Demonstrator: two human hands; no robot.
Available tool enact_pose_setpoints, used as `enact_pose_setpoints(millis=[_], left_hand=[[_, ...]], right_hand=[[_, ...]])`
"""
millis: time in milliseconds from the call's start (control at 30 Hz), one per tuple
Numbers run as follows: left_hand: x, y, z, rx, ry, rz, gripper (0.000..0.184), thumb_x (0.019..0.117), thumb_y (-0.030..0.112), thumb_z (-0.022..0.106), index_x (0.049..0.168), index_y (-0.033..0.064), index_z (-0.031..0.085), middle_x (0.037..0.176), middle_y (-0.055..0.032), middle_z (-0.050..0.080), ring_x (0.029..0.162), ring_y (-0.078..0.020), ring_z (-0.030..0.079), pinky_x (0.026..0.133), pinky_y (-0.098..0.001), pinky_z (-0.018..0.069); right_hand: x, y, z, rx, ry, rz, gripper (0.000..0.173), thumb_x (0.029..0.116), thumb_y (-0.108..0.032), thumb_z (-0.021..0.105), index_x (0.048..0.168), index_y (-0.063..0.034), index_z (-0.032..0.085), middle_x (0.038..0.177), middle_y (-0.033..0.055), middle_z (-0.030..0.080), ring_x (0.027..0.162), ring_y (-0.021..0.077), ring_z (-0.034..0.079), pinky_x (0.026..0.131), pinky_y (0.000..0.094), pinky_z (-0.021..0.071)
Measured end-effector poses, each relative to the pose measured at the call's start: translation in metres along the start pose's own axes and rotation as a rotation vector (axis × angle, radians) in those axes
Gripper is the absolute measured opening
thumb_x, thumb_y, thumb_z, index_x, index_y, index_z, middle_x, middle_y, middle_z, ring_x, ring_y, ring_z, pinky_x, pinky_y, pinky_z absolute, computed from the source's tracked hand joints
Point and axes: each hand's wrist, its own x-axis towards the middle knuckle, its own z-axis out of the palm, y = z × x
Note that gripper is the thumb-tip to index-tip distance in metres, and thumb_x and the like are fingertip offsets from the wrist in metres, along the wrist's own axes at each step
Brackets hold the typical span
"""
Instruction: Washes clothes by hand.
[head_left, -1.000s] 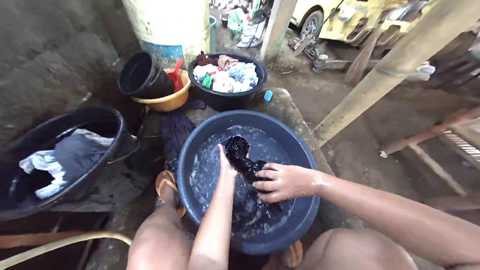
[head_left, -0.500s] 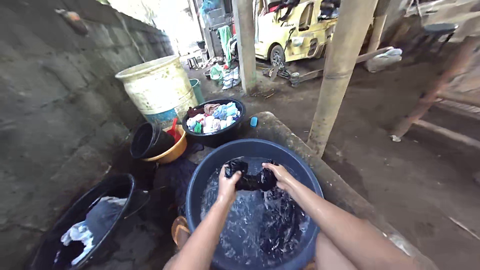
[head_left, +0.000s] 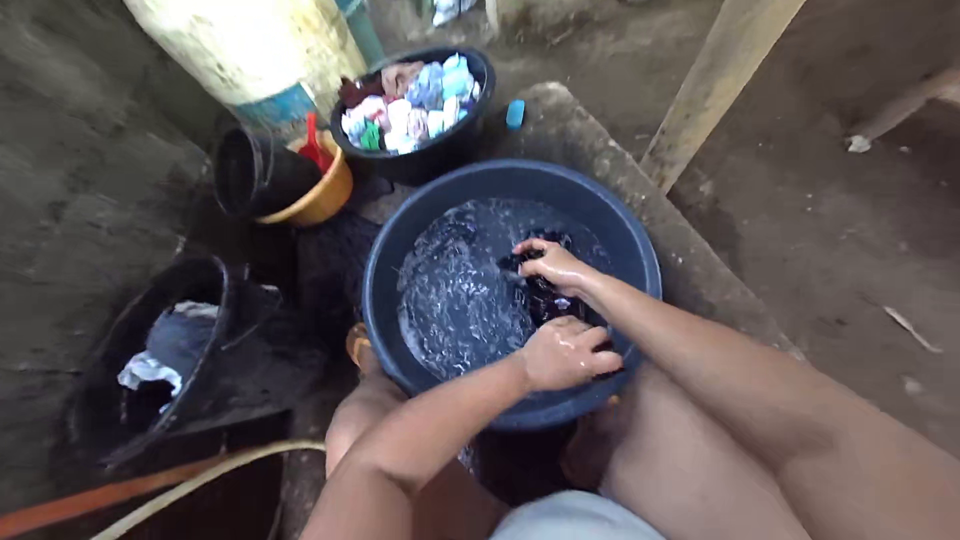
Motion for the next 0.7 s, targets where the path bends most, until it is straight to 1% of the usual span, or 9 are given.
enact_pose_setpoints(millis=[67, 200, 233, 367, 467, 533, 567, 667, 700], left_hand=[[0.006, 0.001, 0.008, -0.035, -0.192, 0.001, 0.014, 0.0959, 0.005, 0.063, 0.098, 0.0096, 0.077, 0.103, -0.019, 0.074, 0.092, -0.0381, 0.073, 0.082, -0.0527, 0.0586], [0.017, -0.004, 0.026, -0.126, -0.53, -0.049, 0.028, 0.106, 0.01, 0.048, 0.119, 0.0034, 0.072, 0.116, -0.0218, 0.071, 0.113, -0.0408, 0.068, 0.093, -0.057, 0.0541], [0.019, -0.005, 0.03, -0.162, -0.571, -0.084, 0.027, 0.1061, 0.011, 0.049, 0.119, 0.0029, 0.071, 0.116, -0.0214, 0.071, 0.114, -0.0403, 0.067, 0.093, -0.0581, 0.0536], [0.02, -0.008, 0.037, -0.242, -0.537, -0.22, 0.017, 0.0988, 0.01, 0.063, 0.112, 0.0048, 0.073, 0.114, -0.0172, 0.071, 0.112, -0.0359, 0.067, 0.093, -0.058, 0.0524], [0.02, -0.008, 0.028, -0.353, -0.732, -0.406, 0.023, 0.1001, 0.011, 0.061, 0.12, 0.0012, 0.069, 0.124, -0.0217, 0.068, 0.122, -0.0398, 0.062, 0.101, -0.0618, 0.0474], [0.017, -0.004, 0.018, -0.441, -0.883, -0.576, 0.031, 0.1035, 0.015, 0.058, 0.127, -0.0029, 0.065, 0.132, -0.0262, 0.063, 0.128, -0.0431, 0.057, 0.105, -0.0646, 0.0428], [0.016, -0.001, 0.013, -0.476, -0.913, -0.623, 0.032, 0.1041, 0.017, 0.057, 0.128, -0.0039, 0.064, 0.133, -0.0274, 0.062, 0.129, -0.0438, 0.056, 0.106, -0.0647, 0.042], [0.03, 0.013, -0.011, -0.563, -0.926, -0.652, 0.033, 0.1052, 0.015, 0.055, 0.125, -0.0103, 0.063, 0.13, -0.031, 0.061, 0.128, -0.0435, 0.056, 0.11, -0.0577, 0.0395], [0.032, 0.015, -0.012, -0.55, -0.925, -0.595, 0.032, 0.1053, 0.014, 0.055, 0.124, -0.0113, 0.064, 0.129, -0.0313, 0.062, 0.127, -0.0433, 0.056, 0.11, -0.056, 0.0394]], right_hand=[[0.001, 0.002, 0.006, -0.116, -0.026, -0.058, 0.047, 0.0855, 0.003, 0.072, 0.131, -0.0033, 0.061, 0.132, 0.0261, 0.059, 0.113, 0.0392, 0.06, 0.092, 0.0585, 0.0499], [0.002, 0.004, 0.019, -0.307, -0.1, -0.092, 0.049, 0.0821, 0.004, 0.073, 0.13, -0.0038, 0.063, 0.124, 0.0228, 0.065, 0.114, 0.0379, 0.062, 0.094, 0.0607, 0.049], [0.0, 0.006, 0.023, -0.353, -0.109, -0.107, 0.05, 0.0813, 0.004, 0.073, 0.129, -0.0046, 0.063, 0.122, 0.0215, 0.067, 0.113, 0.0381, 0.064, 0.093, 0.0619, 0.0492], [-0.006, 0.005, 0.038, -0.515, -0.168, -0.144, 0.05, 0.0826, 0.002, 0.072, 0.131, -0.0079, 0.063, 0.114, 0.0177, 0.071, 0.106, 0.0385, 0.067, 0.089, 0.0649, 0.0507], [-0.012, 0.008, 0.051, -0.585, -0.173, -0.146, 0.05, 0.0833, -0.001, 0.073, 0.131, -0.011, 0.064, 0.113, 0.0161, 0.072, 0.105, 0.0396, 0.068, 0.087, 0.0668, 0.0521], [-0.022, 0.006, 0.064, -0.623, -0.209, -0.123, 0.047, 0.086, -0.003, 0.073, 0.132, -0.011, 0.064, 0.114, 0.0159, 0.072, 0.108, 0.0385, 0.068, 0.091, 0.0653, 0.0522], [-0.025, 0.008, 0.07, -0.637, -0.235, -0.119, 0.047, 0.0866, -0.003, 0.073, 0.132, -0.0105, 0.065, 0.116, 0.0159, 0.072, 0.111, 0.0376, 0.067, 0.095, 0.0641, 0.0519], [-0.027, 0.015, 0.071, -0.61, -0.288, -0.147, 0.05, 0.0861, 0.001, 0.07, 0.135, -0.0061, 0.063, 0.124, 0.0184, 0.069, 0.119, 0.0367, 0.064, 0.101, 0.0608, 0.0497], [-0.025, 0.015, 0.064, -0.582, -0.269, -0.16, 0.049, 0.0856, 0.002, 0.07, 0.134, -0.004, 0.063, 0.126, 0.0198, 0.068, 0.12, 0.0373, 0.064, 0.102, 0.0608, 0.0491]])
